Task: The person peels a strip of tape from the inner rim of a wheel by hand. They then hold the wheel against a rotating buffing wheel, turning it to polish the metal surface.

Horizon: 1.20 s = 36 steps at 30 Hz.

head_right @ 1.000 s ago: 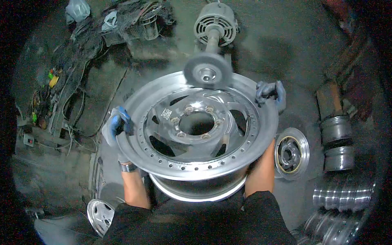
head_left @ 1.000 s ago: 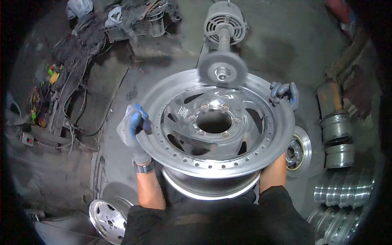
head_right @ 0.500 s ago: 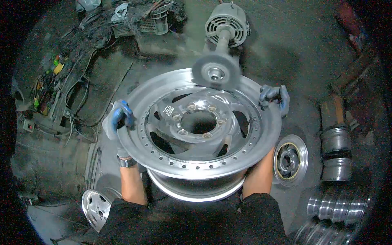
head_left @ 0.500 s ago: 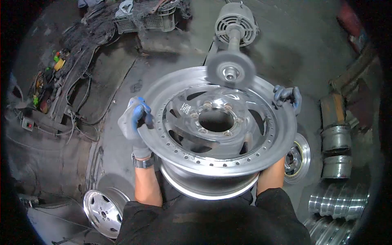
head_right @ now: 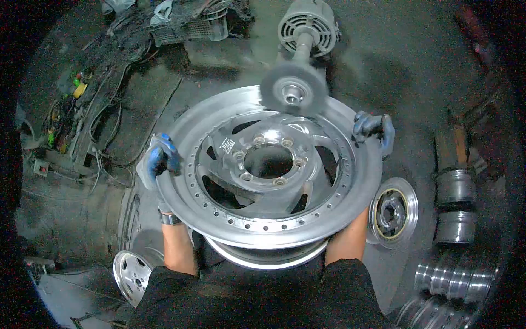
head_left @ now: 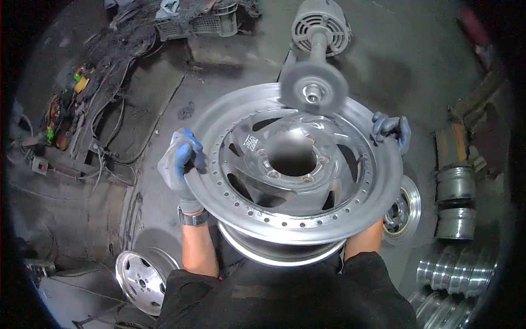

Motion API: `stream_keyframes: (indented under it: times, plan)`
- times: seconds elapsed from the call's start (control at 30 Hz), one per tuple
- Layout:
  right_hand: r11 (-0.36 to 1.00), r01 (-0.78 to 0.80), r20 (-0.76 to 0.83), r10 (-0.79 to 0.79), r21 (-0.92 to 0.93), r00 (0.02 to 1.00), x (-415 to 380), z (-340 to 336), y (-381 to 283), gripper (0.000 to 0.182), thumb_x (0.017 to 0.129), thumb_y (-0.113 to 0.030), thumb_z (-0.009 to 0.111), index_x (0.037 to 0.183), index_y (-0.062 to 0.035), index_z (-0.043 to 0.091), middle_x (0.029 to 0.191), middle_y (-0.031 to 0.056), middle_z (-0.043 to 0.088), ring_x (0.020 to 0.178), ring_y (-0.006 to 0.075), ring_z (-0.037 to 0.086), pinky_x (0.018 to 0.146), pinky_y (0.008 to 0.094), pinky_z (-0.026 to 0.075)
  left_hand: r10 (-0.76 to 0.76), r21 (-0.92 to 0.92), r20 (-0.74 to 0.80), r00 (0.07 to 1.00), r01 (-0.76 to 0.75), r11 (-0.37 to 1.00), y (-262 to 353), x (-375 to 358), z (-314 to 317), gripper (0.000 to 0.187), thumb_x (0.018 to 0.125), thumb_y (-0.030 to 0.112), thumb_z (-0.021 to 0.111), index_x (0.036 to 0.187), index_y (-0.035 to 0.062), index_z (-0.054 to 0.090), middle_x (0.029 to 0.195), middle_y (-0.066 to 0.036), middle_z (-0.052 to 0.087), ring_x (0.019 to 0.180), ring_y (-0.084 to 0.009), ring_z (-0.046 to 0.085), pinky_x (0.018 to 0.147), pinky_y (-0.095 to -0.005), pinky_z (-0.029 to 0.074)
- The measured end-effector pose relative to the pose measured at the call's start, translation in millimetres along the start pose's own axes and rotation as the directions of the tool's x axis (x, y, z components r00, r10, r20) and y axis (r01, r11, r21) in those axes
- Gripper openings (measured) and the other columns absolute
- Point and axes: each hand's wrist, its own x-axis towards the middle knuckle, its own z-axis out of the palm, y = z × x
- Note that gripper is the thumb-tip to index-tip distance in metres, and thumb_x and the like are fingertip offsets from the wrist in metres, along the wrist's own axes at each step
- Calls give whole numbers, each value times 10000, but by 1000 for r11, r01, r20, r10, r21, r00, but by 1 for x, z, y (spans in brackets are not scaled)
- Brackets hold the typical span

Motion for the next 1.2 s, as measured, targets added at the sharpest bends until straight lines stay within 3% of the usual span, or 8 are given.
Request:
stream_keyframes:
  times: [0.07, 0.13, 0.27, 0.37, 0.53, 0.77, 0.83, 1.2]
  plan:
    - [1000, 29, -35, -29, -3, 999, -4, -1, -3, 516, 1063, -357, 450, 642, -81, 562, 571, 119, 530, 518, 288, 505, 839, 471, 428, -11, -31, 21, 1000, 12, 999, -4, 4, -1, 323, 912, 179, 562, 717, -68, 637, 566, -82, 506, 618, -168, 419, 663, -341, 347]
    - [1000, 18, 80, -18, 2, 997, -4, -2, -8, 517, 1077, -339, 428, 661, -74, 583, 597, 123, 557, 544, 286, 524, 845, 466, 425, 131, 10, 57, 990, -132, 991, -12, 8, -4, 319, 904, 172, 548, 694, -56, 623, 556, -74, 495, 617, -175, 411, 696, -364, 358]
    - [1000, -17, 174, 14, 20, 985, 4, -9, -5, 524, 1092, -318, 393, 682, -68, 602, 603, 123, 569, 569, 287, 545, 845, 466, 430, 115, 127, 106, 988, -129, 983, -7, 2, -10, 377, 953, 236, 503, 667, 3, 579, 632, -88, 547, 680, -202, 474, 744, -376, 378]
    - [998, -29, 365, 10, 47, 931, 10, -13, 1, 583, 1134, -328, 260, 838, -74, 692, 586, 74, 630, 687, 253, 577, 908, 416, 403, 114, 119, 76, 991, -122, 985, -7, -1, -10, 384, 942, 239, 505, 632, 18, 556, 643, -94, 553, 694, -212, 471, 744, -371, 371]
    - [1000, -29, 317, 27, 3, 948, 4, -7, -4, 592, 1139, -331, 254, 856, -76, 707, 606, 75, 648, 740, 250, 591, 924, 425, 401, 202, 43, 57, 978, -205, 978, -5, 4, -3, 347, 904, 191, 530, 646, -32, 592, 527, -66, 486, 628, -184, 423, 724, -378, 362]
    - [997, -73, 343, 62, 19, 937, 6, -3, -1, 591, 1141, -327, 260, 831, -72, 695, 603, 80, 636, 733, 253, 588, 946, 431, 404, 57, 59, -30, 998, -55, 997, 2, -8, -1, 336, 909, 185, 545, 685, -54, 619, 543, -77, 509, 636, -187, 431, 704, -358, 364]
    - [998, -59, 151, 57, 3, 987, 6, -5, 5, 535, 1097, -360, 382, 705, -71, 605, 523, 109, 534, 581, 281, 537, 930, 442, 428, 42, 46, -36, 998, -40, 998, 3, -11, -1, 326, 910, 176, 542, 707, -63, 630, 554, -82, 519, 641, -185, 435, 701, -357, 364]
    - [998, 2, 267, 13, -58, 964, -1, 2, -16, 566, 1120, -325, 293, 741, -72, 628, 576, 104, 606, 657, 263, 559, 934, 436, 407, 171, 11, 50, 984, -171, 985, -13, 7, -6, 298, 880, 163, 537, 680, -49, 599, 552, -78, 497, 636, -199, 416, 706, -389, 359]
